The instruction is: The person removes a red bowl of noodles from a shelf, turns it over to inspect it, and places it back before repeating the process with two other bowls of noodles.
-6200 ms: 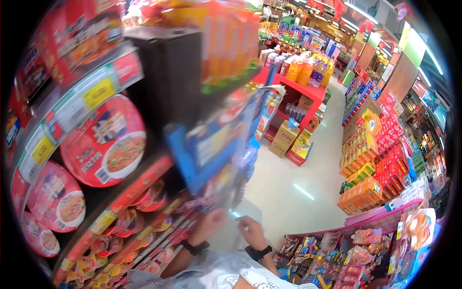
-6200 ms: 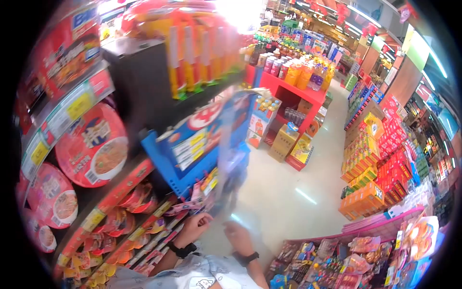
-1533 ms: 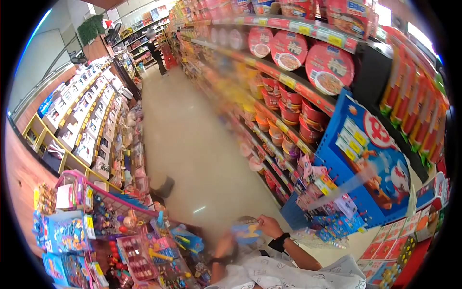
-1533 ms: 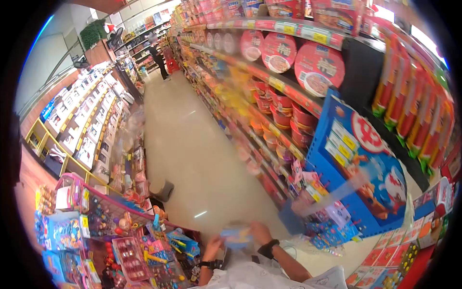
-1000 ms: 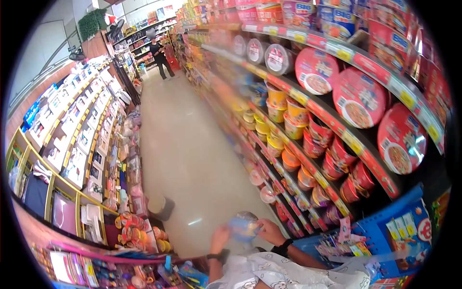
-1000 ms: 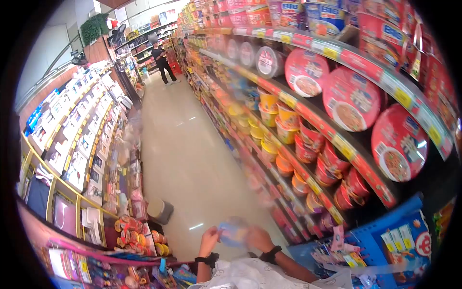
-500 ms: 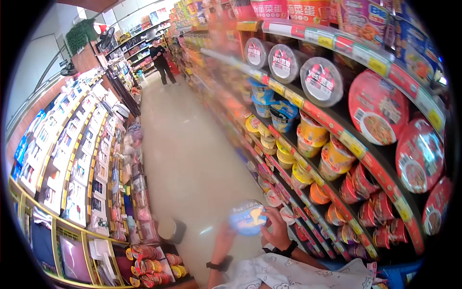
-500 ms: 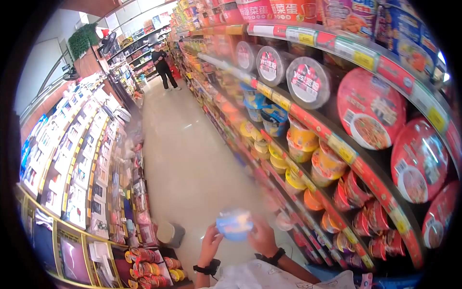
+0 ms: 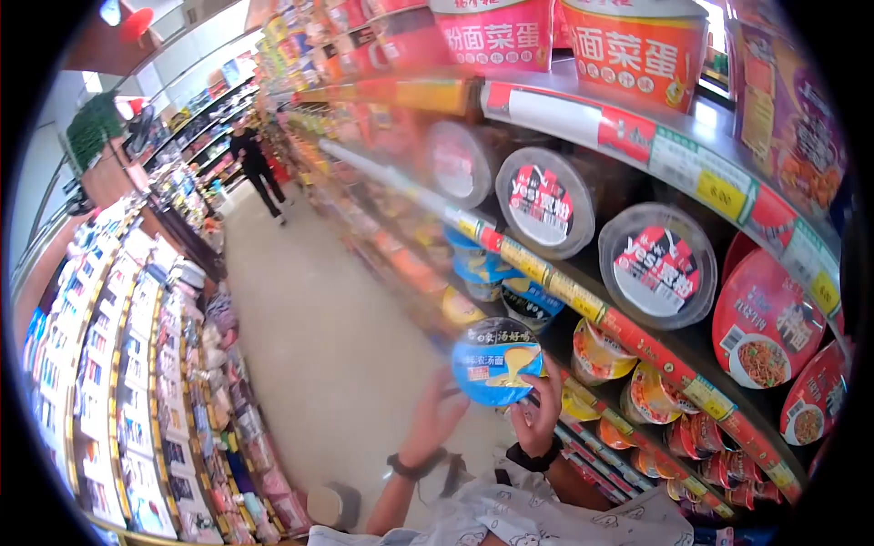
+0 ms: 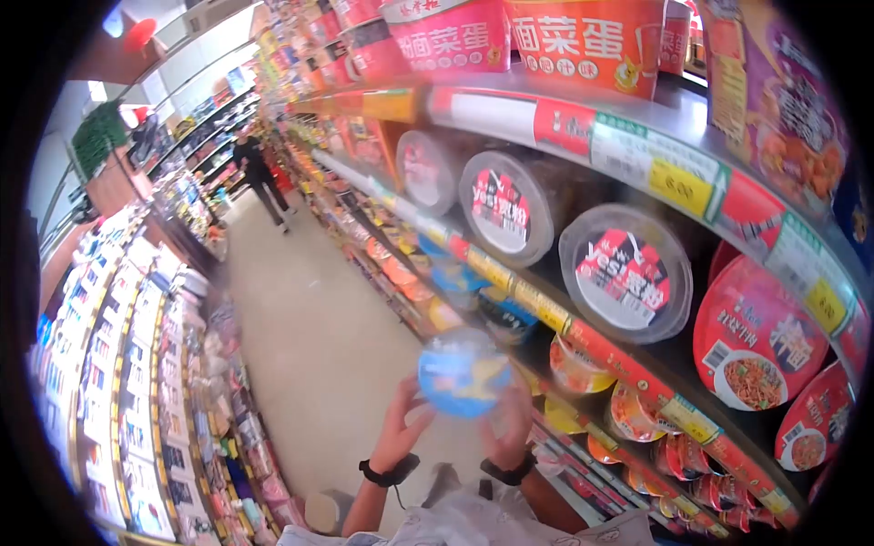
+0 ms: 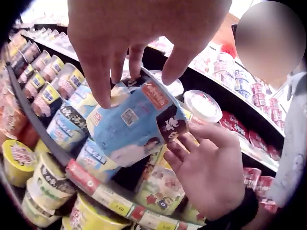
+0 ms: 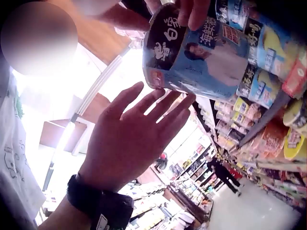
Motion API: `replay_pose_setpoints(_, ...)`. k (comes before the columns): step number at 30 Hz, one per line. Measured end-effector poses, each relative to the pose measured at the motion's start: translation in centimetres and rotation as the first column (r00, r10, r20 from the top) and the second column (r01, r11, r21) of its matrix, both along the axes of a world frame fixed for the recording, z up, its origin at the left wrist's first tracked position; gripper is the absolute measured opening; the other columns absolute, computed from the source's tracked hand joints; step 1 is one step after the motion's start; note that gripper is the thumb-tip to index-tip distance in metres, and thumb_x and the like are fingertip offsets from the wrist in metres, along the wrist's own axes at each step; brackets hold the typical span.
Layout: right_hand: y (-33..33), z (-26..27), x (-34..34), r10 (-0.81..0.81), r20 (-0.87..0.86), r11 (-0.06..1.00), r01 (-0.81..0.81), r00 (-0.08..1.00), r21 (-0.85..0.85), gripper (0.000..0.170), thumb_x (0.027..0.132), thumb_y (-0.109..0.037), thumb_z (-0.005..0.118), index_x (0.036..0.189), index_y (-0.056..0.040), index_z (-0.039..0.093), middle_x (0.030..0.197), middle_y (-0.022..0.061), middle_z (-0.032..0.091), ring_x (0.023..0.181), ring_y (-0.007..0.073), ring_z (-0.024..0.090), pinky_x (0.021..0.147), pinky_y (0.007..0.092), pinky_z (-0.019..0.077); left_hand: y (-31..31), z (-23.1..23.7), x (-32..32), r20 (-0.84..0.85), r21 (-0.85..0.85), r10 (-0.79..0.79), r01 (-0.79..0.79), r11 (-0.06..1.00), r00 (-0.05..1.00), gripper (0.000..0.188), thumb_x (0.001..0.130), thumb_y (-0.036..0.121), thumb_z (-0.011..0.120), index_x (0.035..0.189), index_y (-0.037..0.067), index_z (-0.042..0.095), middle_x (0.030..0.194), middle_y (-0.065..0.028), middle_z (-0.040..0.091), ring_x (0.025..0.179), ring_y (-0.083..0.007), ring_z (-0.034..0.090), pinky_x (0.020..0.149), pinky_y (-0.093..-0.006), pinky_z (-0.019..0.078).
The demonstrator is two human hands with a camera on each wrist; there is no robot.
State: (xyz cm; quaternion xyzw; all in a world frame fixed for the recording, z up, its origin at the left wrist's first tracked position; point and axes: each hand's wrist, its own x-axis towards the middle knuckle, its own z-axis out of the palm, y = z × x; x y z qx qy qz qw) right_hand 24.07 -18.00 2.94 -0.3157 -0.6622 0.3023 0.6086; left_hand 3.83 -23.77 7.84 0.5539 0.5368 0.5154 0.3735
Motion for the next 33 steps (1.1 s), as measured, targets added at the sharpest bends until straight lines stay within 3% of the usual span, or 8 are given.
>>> replay_pose_setpoints(4,2.7,2.5,-1.3,-0.186,-0.007,0.978,0.186,0.982,0.092,0.046,0.087,-0.007,0.067,0.132,0.0008,0.059,0.162,0.0295,0.038,0.141,0.0404,0.050,0.114,0.0471,0.0452,5.9,1.3,-1.7,0.000,0.056,-0.189,0.189,0.980,0.982,0.063,0.097,0.002,0.069,0.155,0.003,0.045,0.165,-0.0152,0.040,0.144,-0.0281,0.050,0.116,-0.0463,0.0470)
replay_pose_setpoints(5,3.3,2.3,-1.9,-0.243,-0.019,0.964,0.244,0.970,0.107,0.047,0.088,-0.007,0.067,0.133,0.0007,0.058,0.163,0.0291,0.036,0.142,0.0404,0.049,0.115,0.0477,0.0449,7.3,0.5,-2.4,-0.088,0.102,-0.226,0.235,0.967,0.970,0.075,0.098,0.008,0.073,0.163,0.003,0.036,0.153,-0.0149,0.054,0.134,-0.0286,0.061,0.113,-0.0429,0.0498)
replay_pose_setpoints(8,5.1,1.9,-3.2,-0.417,0.034,0.907,0.413,0.908,0.076,0.058,0.085,0.005,0.065,0.141,0.0015,0.053,0.167,0.0248,0.031,0.143,0.0355,0.050,0.113,0.0449,0.0481,11.6,-0.1,-2.6,-0.009,0.185,-0.392,0.387,0.903,0.920,0.080,0.098,0.009,0.073,0.165,0.002,0.031,0.161,-0.0158,0.043,0.147,-0.0295,0.049,0.118,-0.0424,0.0446)
replay_pose_setpoints(9,5.4,2.0,-3.9,-0.464,0.054,0.886,0.464,0.884,0.005,0.061,0.084,0.008,0.064,0.144,0.0019,0.052,0.167,0.0238,0.031,0.142,0.0339,0.051,0.112,0.0435,0.0490,12.6,0.1,-3.0,0.083,0.092,-0.503,0.496,0.864,0.861,0.087,0.098,0.009,0.073,0.168,0.001,0.023,0.168,-0.0169,0.032,0.153,-0.0311,0.040,0.122,-0.0433,0.0403)
replay_pose_setpoints(12,6.3,2.2,-5.7,-0.565,0.085,0.822,0.568,0.821,-0.021,0.079,0.080,0.013,0.064,0.155,0.0019,0.041,0.166,0.0204,0.033,0.125,0.0245,0.060,0.107,0.0373,0.0515,15.6,-0.8,-2.7,0.145,0.029,-0.625,0.629,0.777,0.767,0.092,0.098,0.010,0.073,0.170,0.002,0.016,0.170,-0.0176,0.030,0.153,-0.0320,0.040,0.123,-0.0453,0.0388)
replay_pose_setpoints(13,6.8,1.4,-6.3,-0.591,0.065,0.804,0.593,0.804,-0.031,0.081,0.081,0.012,0.064,0.157,0.0015,0.039,0.166,0.0203,0.034,0.122,0.0235,0.061,0.107,0.0369,0.0517,16.5,-0.9,-3.2,0.048,0.025,-0.649,0.649,0.760,0.759,0.096,0.098,0.009,0.073,0.171,0.003,0.011,0.171,-0.0181,0.027,0.153,-0.0317,0.039,0.122,-0.0461,0.0391)
replay_pose_setpoints(17,8.6,-0.3,-8.2,-0.693,0.002,0.721,0.693,0.721,-0.022,0.087,0.080,0.011,0.065,0.161,0.0015,0.033,0.165,0.0197,0.038,0.111,0.0207,0.063,0.104,0.0361,0.0524,19.1,-1.4,-4.6,-0.117,0.102,-0.698,0.707,0.699,0.707,0.095,0.098,0.011,0.073,0.171,0.004,0.013,0.172,-0.0201,0.026,0.150,-0.0332,0.044,0.120,-0.0457,0.0423)
replay_pose_setpoints(33,7.0,4.3,-10.3,-0.800,0.216,0.578,0.815,0.559,0.031,0.087,0.081,0.008,0.066,0.163,-0.0056,0.040,0.169,0.0171,0.038,0.108,0.0218,0.066,0.095,0.0335,0.0566,21.8,-1.0,-6.4,0.097,0.026,-0.858,0.860,0.509,0.505,0.089,0.099,0.012,0.071,0.170,0.004,0.019,0.170,-0.0192,0.033,0.143,-0.0296,0.051,0.111,-0.0405,0.0494)
